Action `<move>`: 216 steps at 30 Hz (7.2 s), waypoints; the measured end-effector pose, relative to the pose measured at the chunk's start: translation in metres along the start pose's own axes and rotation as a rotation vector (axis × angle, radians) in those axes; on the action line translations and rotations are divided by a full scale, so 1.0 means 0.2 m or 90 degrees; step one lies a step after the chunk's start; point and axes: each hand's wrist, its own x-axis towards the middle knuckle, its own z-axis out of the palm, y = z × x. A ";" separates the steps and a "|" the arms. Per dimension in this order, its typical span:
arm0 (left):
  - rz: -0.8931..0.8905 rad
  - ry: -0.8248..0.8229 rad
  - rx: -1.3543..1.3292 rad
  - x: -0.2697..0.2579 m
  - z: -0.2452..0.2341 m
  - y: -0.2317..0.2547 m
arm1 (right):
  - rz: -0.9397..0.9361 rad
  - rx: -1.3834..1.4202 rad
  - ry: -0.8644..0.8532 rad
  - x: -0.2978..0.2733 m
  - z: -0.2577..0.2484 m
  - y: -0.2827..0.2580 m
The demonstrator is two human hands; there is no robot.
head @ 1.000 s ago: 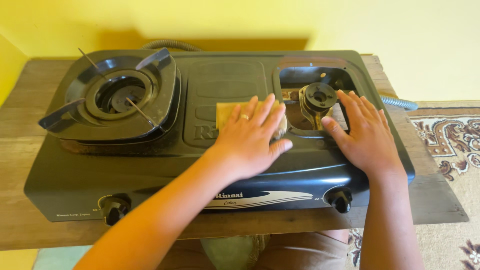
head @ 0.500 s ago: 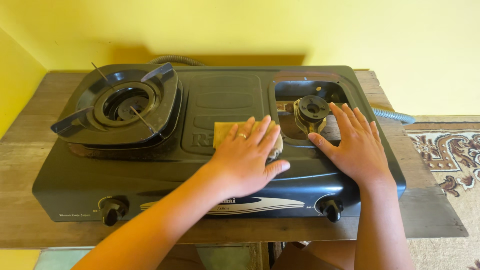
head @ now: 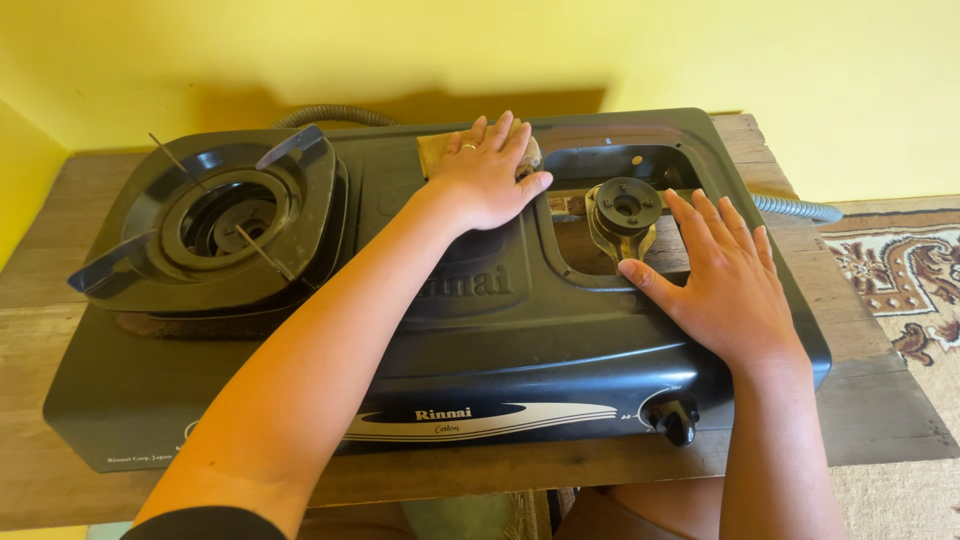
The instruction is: The person wipes the surface of a portable gas stove with a cloth. They clean around the burner assembly and the control knobs, moving the cloth back and forth across the black enamel surface.
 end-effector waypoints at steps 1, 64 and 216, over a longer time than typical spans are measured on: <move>0.007 0.000 0.006 -0.03 -0.01 0.01 | -0.001 -0.001 0.000 0.00 0.00 0.00; 0.073 0.096 -0.040 0.05 0.11 -0.04 | -0.014 -0.017 -0.014 -0.01 -0.02 -0.02; 0.337 0.163 -0.183 -0.88 0.21 0.65 | -0.041 0.629 0.239 -0.24 -0.07 0.29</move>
